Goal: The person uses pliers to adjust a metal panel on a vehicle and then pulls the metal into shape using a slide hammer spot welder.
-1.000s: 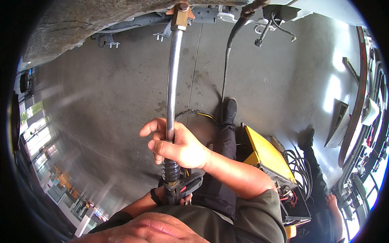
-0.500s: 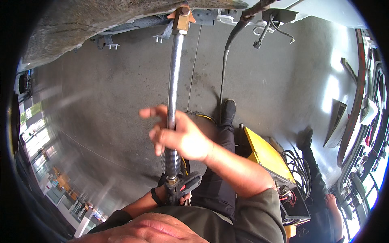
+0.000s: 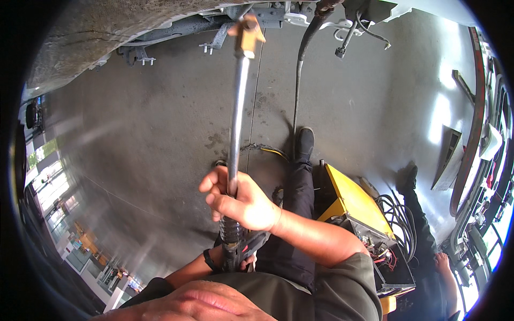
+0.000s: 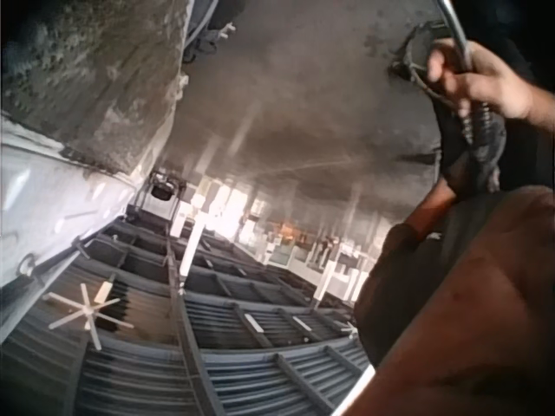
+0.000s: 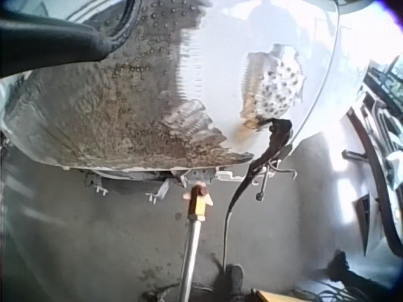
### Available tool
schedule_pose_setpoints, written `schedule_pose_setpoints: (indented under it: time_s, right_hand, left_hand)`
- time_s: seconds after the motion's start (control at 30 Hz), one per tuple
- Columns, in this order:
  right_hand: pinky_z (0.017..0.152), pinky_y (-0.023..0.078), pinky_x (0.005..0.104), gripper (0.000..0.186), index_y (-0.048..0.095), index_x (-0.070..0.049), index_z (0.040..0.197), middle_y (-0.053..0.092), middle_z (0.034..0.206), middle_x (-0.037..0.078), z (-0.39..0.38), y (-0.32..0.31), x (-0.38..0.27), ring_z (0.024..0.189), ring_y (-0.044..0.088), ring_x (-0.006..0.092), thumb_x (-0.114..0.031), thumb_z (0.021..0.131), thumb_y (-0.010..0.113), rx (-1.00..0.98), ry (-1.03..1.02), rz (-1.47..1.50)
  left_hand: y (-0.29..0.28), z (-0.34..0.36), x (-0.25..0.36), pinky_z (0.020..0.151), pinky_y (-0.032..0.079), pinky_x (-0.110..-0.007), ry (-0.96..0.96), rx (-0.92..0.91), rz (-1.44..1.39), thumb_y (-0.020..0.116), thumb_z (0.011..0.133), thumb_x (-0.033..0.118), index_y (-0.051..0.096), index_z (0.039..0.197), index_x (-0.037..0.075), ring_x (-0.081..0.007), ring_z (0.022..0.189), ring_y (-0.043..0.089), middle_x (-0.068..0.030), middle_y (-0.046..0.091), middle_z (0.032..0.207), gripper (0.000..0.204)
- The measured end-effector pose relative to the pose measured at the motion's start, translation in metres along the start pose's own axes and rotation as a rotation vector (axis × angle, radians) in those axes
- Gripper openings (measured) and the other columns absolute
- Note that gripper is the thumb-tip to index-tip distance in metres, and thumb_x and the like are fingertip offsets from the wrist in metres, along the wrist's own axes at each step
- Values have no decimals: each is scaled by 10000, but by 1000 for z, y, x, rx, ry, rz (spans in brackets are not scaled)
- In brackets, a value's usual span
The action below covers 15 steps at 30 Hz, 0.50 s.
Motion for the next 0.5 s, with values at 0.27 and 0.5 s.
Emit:
schedule_pose_setpoints:
  time_s: [0.27, 0.5]
  right_hand:
    - [751, 566, 286, 221, 596, 29, 1213, 648, 902, 13, 14, 5, -22, 784, 674, 99, -69, 1015, 616, -63, -15, 9]
    - [752, 574, 298, 341, 565, 48, 1326, 653, 839, 34, 16, 12, -24, 743, 669, 118, -55, 1006, 624, -18, 4, 0]
  left_hand:
    - [4, 8, 22, 595, 587, -286, 212, -241, 143, 675, 1025, 369, 642, 991, 51, -191, 634, 678, -85, 661, 777, 321]
    - [23, -11, 23, 571, 574, -259, 94, -232, 99, 684, 1019, 407, 639, 1135, 98, -187, 655, 688, -113, 668, 836, 333]
Point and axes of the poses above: each hand's wrist, its own z-axis towards the middle knuckle, its own y-axis out of the palm, x = y × z, the point moved 6 cm from there along z, towards the middle knuckle
